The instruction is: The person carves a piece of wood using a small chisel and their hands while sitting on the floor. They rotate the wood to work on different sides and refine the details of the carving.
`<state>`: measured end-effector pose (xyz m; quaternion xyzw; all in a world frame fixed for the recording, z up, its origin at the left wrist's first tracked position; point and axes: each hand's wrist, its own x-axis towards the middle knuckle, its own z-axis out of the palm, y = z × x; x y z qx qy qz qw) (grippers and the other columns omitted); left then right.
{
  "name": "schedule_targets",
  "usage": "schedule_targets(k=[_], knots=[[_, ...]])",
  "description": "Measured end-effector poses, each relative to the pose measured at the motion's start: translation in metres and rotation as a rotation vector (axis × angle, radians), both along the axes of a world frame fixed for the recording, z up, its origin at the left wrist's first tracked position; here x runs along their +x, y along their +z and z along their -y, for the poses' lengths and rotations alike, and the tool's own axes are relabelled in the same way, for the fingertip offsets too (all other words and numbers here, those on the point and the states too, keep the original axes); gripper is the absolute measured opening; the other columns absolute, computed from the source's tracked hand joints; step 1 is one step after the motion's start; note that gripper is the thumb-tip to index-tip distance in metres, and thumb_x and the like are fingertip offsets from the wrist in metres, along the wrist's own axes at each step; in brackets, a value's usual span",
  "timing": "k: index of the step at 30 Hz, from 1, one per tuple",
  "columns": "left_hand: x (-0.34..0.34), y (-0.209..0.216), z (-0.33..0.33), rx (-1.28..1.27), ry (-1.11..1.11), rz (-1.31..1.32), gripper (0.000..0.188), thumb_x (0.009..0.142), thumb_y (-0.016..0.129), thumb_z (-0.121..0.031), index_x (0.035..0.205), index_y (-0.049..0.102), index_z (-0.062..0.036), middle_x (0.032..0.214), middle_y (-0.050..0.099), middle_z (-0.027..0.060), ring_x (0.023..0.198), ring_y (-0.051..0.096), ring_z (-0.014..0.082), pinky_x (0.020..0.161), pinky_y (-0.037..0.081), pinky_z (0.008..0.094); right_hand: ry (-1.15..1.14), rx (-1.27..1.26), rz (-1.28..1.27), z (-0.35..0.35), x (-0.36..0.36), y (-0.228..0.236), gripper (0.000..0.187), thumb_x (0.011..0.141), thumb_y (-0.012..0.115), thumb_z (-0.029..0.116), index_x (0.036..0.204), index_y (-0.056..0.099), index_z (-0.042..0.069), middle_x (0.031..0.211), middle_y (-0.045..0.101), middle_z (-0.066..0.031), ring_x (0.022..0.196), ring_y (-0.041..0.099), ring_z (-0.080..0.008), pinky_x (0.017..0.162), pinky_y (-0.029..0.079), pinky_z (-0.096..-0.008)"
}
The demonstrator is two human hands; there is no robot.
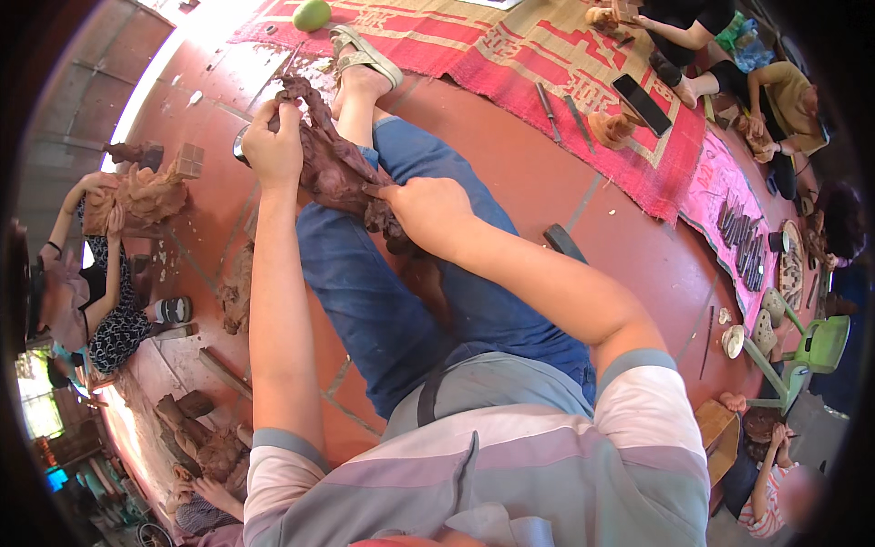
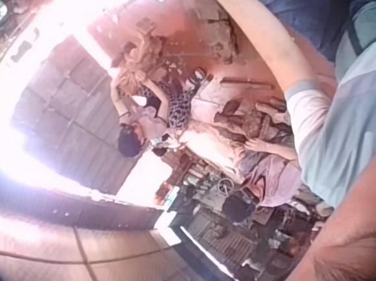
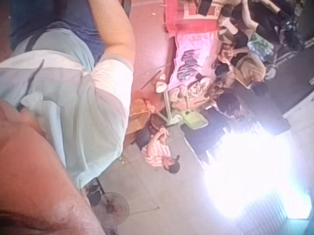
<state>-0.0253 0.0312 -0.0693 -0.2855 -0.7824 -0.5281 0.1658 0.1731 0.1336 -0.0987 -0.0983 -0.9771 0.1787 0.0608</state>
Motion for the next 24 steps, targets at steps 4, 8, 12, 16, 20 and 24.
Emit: schedule_targets(k=[4,8,12,16,20,24], knots=[[-0.004,-0.001,0.005,-0.061,0.060,-0.026,0.022,0.083,0.063,-0.019,0.090,0.072,0.0007,0.077,0.071,0.0163,0.071,0.070,0.0257,0.070,0.054,0.0341,-0.111,0.072,0.206,-0.057,0.047,0.007,0.028,0.093,0.053,0.021,0.113,0.071,0.021,0.089,0.070,-0.0154,0.086,0.069,-0.0309,0.071,0.055,-0.0391],[0.003,-0.006,0.009,-0.045,0.086,0.019,0.023,0.083,0.064,-0.019,0.091,0.072,0.0008,0.081,0.070,0.0193,0.075,0.071,0.0283,0.072,0.054,0.0357,-0.282,-0.515,0.006,-0.087,0.098,0.017,0.024,0.093,0.062,0.019,0.114,0.071,0.014,0.080,0.070,-0.0067,0.077,0.066,-0.0147,0.067,0.050,-0.0283],[0.011,0.004,0.003,-0.168,0.104,-0.076,0.026,0.085,0.058,-0.021,0.089,0.071,0.0009,0.083,0.069,0.0206,0.077,0.069,0.0349,0.074,0.053,0.0402,-0.395,-1.116,-0.057,-0.065,0.114,-0.003,0.022,0.093,0.067,0.019,0.112,0.071,0.007,0.071,0.057,0.0080,0.068,0.048,-0.0005,0.059,0.037,-0.0186],[0.027,0.015,0.007,-0.293,0.200,-0.017,0.028,0.087,0.055,-0.022,0.090,0.070,0.0009,0.084,0.069,0.0207,0.080,0.067,0.0367,0.074,0.052,0.0428,-0.399,-1.161,-0.104,-0.025,0.112,-0.013,0.028,0.094,0.066,0.018,0.120,0.064,0.008,0.069,0.048,0.0104,0.063,0.039,0.0007,0.056,0.030,-0.0174],[0.045,0.009,0.017,-0.193,0.179,-0.028,0.023,0.087,0.056,-0.020,0.090,0.069,0.0002,0.086,0.068,0.0200,0.081,0.067,0.0362,0.074,0.052,0.0421,-0.342,-1.230,-0.123,-0.015,0.099,-0.008,0.031,0.096,0.062,0.016,0.126,0.059,0.007,0.074,0.052,0.0079,0.067,0.043,-0.0002,0.059,0.034,-0.0193],[0.074,0.011,0.014,-0.085,0.104,-0.103,0.021,0.088,0.058,-0.018,0.091,0.067,0.0000,0.086,0.067,0.0183,0.081,0.065,0.0359,0.074,0.051,0.0421,-0.298,-1.057,-0.262,0.016,0.069,-0.016,0.030,0.095,0.059,0.012,0.125,0.060,0.011,0.086,0.067,-0.0030,0.081,0.062,-0.0092,0.073,0.049,-0.0258]])
